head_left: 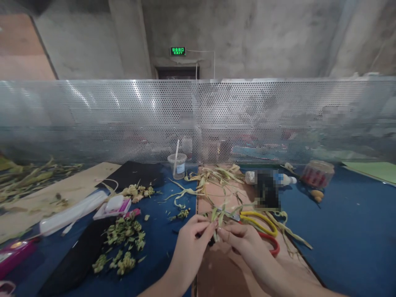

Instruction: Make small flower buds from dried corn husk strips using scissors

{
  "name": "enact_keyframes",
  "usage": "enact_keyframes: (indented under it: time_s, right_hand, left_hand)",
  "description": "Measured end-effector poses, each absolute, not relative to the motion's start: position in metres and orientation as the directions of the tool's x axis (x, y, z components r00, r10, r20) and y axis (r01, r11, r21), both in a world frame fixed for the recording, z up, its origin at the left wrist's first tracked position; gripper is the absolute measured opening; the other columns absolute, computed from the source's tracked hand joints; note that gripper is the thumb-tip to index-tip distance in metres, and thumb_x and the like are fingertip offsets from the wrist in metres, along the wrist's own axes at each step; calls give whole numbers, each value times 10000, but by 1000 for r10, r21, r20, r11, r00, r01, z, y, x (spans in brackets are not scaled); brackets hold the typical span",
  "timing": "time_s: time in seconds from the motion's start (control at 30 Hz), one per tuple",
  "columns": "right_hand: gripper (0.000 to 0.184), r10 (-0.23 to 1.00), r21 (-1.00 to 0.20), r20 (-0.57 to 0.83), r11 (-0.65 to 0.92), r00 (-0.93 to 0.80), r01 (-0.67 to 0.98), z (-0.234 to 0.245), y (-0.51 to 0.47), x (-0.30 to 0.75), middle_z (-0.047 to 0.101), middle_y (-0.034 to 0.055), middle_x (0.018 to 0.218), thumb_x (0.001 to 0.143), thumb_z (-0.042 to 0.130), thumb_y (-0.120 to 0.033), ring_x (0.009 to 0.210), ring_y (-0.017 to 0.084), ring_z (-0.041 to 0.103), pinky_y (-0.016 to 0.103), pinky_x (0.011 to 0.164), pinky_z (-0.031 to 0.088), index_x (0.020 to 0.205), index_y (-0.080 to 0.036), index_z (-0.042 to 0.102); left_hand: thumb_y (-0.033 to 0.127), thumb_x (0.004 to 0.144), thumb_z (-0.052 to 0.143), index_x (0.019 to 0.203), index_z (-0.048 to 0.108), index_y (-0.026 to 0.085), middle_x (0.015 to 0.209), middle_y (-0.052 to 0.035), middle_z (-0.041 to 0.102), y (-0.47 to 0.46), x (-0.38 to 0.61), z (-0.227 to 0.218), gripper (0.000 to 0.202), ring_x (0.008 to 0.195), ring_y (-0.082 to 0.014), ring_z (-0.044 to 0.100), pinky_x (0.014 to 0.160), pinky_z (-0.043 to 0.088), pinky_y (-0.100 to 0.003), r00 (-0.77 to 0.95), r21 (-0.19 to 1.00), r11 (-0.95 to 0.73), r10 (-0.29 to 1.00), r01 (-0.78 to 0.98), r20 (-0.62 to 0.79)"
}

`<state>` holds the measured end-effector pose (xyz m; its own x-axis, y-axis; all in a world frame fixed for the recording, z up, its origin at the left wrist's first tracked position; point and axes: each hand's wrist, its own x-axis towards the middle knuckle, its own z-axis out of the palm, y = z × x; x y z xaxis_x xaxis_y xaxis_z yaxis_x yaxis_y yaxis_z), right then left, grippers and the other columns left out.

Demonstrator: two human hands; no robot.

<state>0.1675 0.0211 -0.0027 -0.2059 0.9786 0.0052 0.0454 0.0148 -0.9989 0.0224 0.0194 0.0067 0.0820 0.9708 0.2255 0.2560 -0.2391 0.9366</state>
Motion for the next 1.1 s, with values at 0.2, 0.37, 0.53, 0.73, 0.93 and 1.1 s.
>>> enact_keyframes:
  time_s: [0.2,0.37,0.53,0.73,0.93,1.1]
  right_hand:
    - [395,969,-984,79,113,-232,138,-14,26,169,379,-24,473,661,611,-524,489,90,245,239,480,227,527,-156,660]
    - [412,963,-983,74,114,-258,143,-17,27,169,395,-25,452,668,599,-542,458,83,263,229,457,241,562,-150,674]
    - [400,938,-974,108,166,-329,153,-20,29,170,505,9,517,702,574,-523,504,113,365,231,486,297,600,-155,693]
    - [344,934,-980,78,135,-348,144,-24,30,170,472,-4,504,717,578,-462,510,109,343,234,489,278,601,-156,683]
    - [363,954,-981,54,106,-294,161,-16,24,168,411,-20,464,700,585,-467,480,93,306,233,461,234,552,-140,642]
    - [317,965,-989,-12,27,-262,146,-11,19,169,432,-17,545,676,618,-429,498,78,307,219,460,221,571,-131,641]
  left_hand:
    - [291,758,530,471,589,175,750,-39,568,20,22,2,315,707,-172,524,632,351,-235,131,938,-219,973,268,190]
    - [322,754,534,476,601,177,766,-39,577,20,22,1,320,709,-174,513,612,349,-239,138,962,-194,976,192,169]
    - [337,732,556,451,579,170,735,-38,556,20,24,-1,328,648,-159,482,519,321,-232,141,985,-145,981,96,131]
    - [339,729,555,450,560,159,708,-31,542,18,25,-3,332,597,-140,454,502,303,-234,139,993,-94,987,74,83]
    - [321,768,497,520,568,154,669,-17,518,18,24,0,307,642,-146,452,575,331,-238,159,986,-96,984,137,74]
    - [218,720,524,728,617,143,697,-17,567,17,24,4,119,718,-164,496,653,378,-238,311,998,-38,950,54,19]
